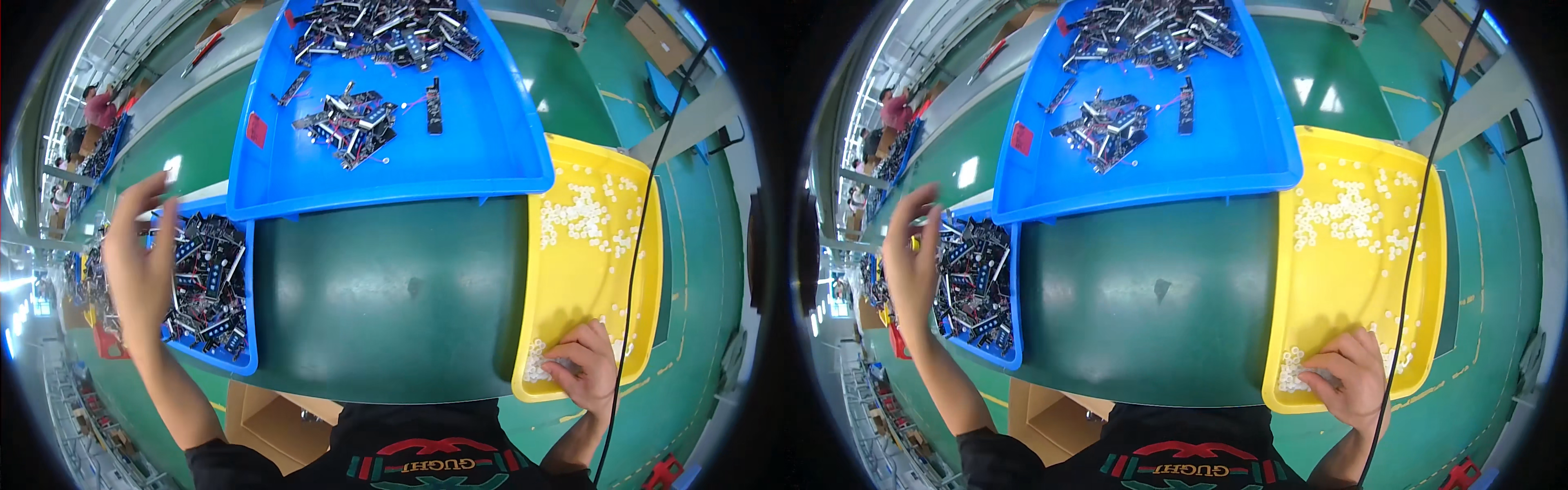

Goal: The person repeatedly picks small white plastic pieces from a yellow tray and attaches them to small circuit boards taken from a blue tray. The person handles the items one at a time, placing the assembled units back into the blue tray.

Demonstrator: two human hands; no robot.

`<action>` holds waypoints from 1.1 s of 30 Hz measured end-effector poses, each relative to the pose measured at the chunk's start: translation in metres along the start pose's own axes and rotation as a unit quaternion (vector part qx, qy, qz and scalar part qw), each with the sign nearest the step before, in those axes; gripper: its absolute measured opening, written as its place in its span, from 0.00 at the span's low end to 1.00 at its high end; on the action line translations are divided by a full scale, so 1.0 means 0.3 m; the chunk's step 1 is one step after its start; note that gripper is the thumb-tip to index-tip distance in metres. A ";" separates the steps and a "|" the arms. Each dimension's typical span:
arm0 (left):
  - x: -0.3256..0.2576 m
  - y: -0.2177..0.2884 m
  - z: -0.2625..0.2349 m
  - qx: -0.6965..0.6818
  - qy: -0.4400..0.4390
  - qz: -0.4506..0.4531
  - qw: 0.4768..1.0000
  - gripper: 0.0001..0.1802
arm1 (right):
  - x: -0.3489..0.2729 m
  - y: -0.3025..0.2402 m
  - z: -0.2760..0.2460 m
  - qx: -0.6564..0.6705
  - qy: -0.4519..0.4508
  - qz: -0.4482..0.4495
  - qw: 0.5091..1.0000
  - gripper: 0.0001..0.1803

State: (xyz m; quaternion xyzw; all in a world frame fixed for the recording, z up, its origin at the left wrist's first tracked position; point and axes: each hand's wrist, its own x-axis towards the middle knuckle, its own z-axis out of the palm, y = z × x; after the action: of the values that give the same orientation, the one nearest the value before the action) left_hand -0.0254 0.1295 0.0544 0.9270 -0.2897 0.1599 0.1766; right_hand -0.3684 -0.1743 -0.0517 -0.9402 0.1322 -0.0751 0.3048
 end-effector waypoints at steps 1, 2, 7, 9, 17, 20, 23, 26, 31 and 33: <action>0.042 0.096 0.054 -0.033 -0.053 0.035 0.997 0.12 | -0.005 0.007 -0.004 0.003 0.005 0.001 1.000 0.12; 0.081 0.175 0.073 -0.055 -0.102 0.066 0.991 0.10 | -0.005 0.012 -0.006 0.013 0.016 -0.009 1.000 0.11; 0.236 0.277 0.332 0.007 -0.185 0.340 0.922 0.08 | -0.024 0.016 -0.009 0.041 0.077 -0.012 0.996 0.10; 0.258 0.293 0.390 0.083 -0.197 0.388 0.897 0.09 | -0.026 0.023 -0.007 0.050 0.093 -0.014 0.994 0.10; 0.280 0.296 0.480 0.045 -0.222 0.424 0.877 0.07 | -0.037 0.039 -0.011 0.068 0.115 -0.027 0.991 0.10; 0.284 0.281 0.469 -0.033 -0.249 0.375 0.892 0.06 | -0.040 0.036 -0.018 0.076 0.117 -0.025 0.990 0.10; 0.307 0.279 0.414 -0.216 -0.274 0.157 0.924 0.04 | -0.048 0.033 -0.014 0.090 0.139 -0.008 0.986 0.10; 0.338 0.247 0.390 -0.441 -0.243 -0.068 0.861 0.06 | -0.050 0.017 -0.015 0.092 0.161 0.020 0.983 0.10; 0.324 0.242 0.344 -0.562 -0.169 -0.031 0.809 0.12 | -0.042 0.007 -0.007 0.063 0.165 0.008 0.984 0.11; 0.292 0.254 0.312 -0.601 -0.124 -0.072 0.787 0.12 | -0.032 -0.023 -0.007 0.044 0.190 0.016 0.981 0.12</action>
State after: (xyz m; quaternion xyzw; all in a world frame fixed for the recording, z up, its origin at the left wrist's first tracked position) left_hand 0.0159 -0.0105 0.0243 0.6636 -0.2794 -0.1755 0.6714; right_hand -0.3767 -0.1672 -0.0466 -0.8921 0.1995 -0.2535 0.3164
